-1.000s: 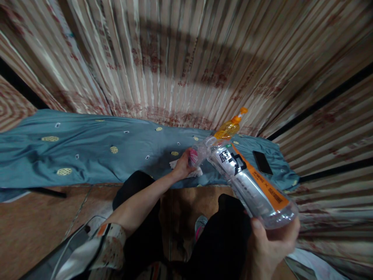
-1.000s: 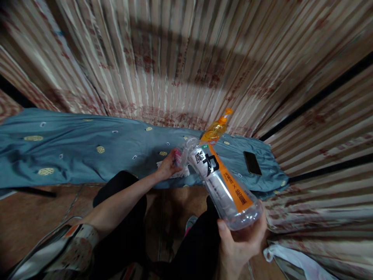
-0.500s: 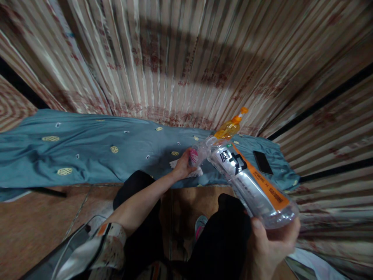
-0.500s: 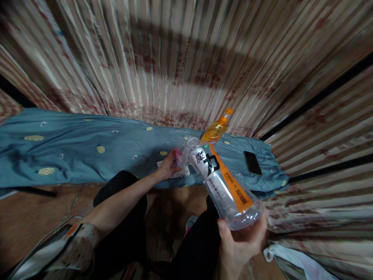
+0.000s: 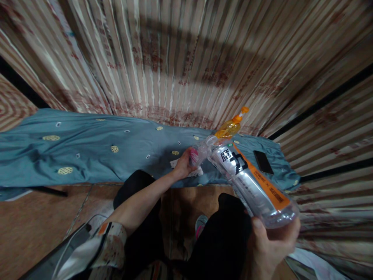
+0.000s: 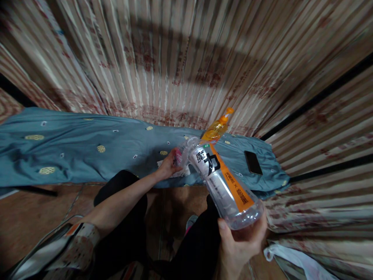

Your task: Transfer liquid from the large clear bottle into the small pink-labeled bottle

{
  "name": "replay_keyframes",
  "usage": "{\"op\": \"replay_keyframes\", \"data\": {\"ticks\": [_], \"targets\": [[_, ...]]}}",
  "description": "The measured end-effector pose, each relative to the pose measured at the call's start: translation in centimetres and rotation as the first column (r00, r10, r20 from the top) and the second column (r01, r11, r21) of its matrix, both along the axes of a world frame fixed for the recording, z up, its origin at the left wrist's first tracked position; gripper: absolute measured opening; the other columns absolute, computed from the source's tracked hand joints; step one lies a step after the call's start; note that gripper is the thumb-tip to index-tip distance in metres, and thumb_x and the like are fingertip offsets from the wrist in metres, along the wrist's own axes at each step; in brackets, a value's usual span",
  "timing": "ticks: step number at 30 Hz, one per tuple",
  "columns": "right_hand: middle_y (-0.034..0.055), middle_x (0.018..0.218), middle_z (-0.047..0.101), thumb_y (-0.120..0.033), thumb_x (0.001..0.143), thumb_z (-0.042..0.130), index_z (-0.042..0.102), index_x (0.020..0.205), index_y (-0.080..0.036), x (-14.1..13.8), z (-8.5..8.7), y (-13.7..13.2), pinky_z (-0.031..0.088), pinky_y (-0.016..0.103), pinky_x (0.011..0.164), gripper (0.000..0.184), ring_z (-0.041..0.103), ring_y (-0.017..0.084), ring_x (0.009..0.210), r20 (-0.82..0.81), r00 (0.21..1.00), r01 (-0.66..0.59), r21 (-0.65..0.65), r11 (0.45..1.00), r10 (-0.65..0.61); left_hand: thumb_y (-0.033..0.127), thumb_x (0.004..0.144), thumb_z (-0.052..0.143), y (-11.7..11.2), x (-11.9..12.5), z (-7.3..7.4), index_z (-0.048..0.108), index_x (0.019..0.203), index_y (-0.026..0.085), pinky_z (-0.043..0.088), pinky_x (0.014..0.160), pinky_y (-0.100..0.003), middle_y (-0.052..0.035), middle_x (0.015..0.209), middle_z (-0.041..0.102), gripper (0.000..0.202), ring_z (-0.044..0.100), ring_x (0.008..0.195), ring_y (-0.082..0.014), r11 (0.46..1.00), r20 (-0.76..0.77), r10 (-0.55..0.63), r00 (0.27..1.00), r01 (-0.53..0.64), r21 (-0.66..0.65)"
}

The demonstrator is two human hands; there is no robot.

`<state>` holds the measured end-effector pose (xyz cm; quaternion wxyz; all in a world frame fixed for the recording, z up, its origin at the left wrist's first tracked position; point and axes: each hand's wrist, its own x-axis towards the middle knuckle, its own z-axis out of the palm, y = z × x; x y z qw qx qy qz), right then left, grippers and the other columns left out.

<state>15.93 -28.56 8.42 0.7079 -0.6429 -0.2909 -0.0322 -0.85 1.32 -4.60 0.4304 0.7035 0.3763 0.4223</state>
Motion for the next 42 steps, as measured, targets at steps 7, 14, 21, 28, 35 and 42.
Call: {"op": "replay_keyframes", "data": {"ticks": [7, 14, 21, 28, 35, 42], "targets": [[0.0290, 0.180, 0.072, -0.071, 0.066, 0.120, 0.066, 0.178, -0.014, -0.34, 0.39, 0.23, 0.035, 0.091, 0.153, 0.138, 0.070, 0.058, 0.171, -0.009, 1.000, 0.006, 0.026, 1.000, -0.006, 0.020, 0.067, 0.112, 0.13, -0.56, 0.73, 0.074, 0.170, 0.036, 0.062, 0.151, -0.071, -0.0107, 0.171, 0.086, 0.110, 0.079, 0.168, -0.0484, 0.999, 0.029, -0.024, 0.999, 0.025, -0.023], [0.0256, 0.176, 0.074, -0.072, 0.070, 0.118, 0.065, 0.178, -0.017, -0.44, 0.50, 0.23, 0.041, 0.088, 0.151, 0.132, 0.072, 0.054, 0.167, 0.030, 0.999, -0.013, 0.008, 1.000, 0.013, 0.023, 0.069, 0.114, 0.09, -0.25, 0.49, 0.073, 0.173, 0.030, 0.061, 0.151, -0.074, -0.0152, 0.172, 0.084, 0.112, 0.077, 0.169, -0.0490, 1.000, 0.036, -0.011, 0.999, 0.012, -0.016], [0.0252, 0.173, 0.073, -0.072, 0.072, 0.117, 0.064, 0.179, -0.017, -0.08, 0.16, 0.05, 0.057, 0.082, 0.140, 0.131, 0.075, 0.054, 0.161, 0.057, 0.998, -0.018, 0.000, 1.000, 0.018, 0.028, 0.074, 0.112, 0.27, -0.47, 0.03, 0.068, 0.176, 0.031, 0.059, 0.152, -0.075, -0.0133, 0.175, 0.082, 0.112, 0.077, 0.169, -0.0479, 0.999, 0.048, -0.048, 0.998, 0.049, -0.018], [0.0247, 0.172, 0.075, -0.071, 0.070, 0.118, 0.066, 0.178, -0.017, -0.36, 0.50, 0.16, 0.048, 0.085, 0.148, 0.131, 0.073, 0.055, 0.166, 0.037, 0.999, -0.003, 0.009, 1.000, 0.003, 0.030, 0.074, 0.115, 0.31, -0.81, 0.47, 0.070, 0.174, 0.031, 0.059, 0.152, -0.073, -0.0148, 0.176, 0.082, 0.109, 0.077, 0.171, -0.0471, 0.998, 0.040, -0.055, 0.998, 0.055, -0.001], [0.0253, 0.175, 0.075, -0.071, 0.073, 0.118, 0.067, 0.176, -0.018, -0.50, 0.64, 0.07, 0.045, 0.087, 0.149, 0.127, 0.073, 0.054, 0.166, 0.036, 0.999, -0.006, -0.002, 1.000, 0.006, 0.029, 0.075, 0.114, 0.06, -0.67, 0.73, 0.068, 0.175, 0.030, 0.057, 0.154, -0.070, -0.0177, 0.181, 0.079, 0.111, 0.073, 0.175, -0.0471, 0.998, 0.029, -0.055, 0.998, 0.056, -0.042], [0.0264, 0.174, 0.075, -0.071, 0.067, 0.120, 0.066, 0.178, -0.016, -0.40, 0.75, 0.19, 0.042, 0.090, 0.150, 0.135, 0.075, 0.055, 0.163, 0.004, 1.000, -0.006, 0.012, 1.000, 0.006, 0.028, 0.072, 0.115, 0.25, -0.63, 0.41, 0.070, 0.174, 0.029, 0.056, 0.155, -0.071, -0.0184, 0.180, 0.080, 0.112, 0.072, 0.176, -0.0497, 0.998, 0.057, -0.049, 0.997, 0.051, -0.044]]}}
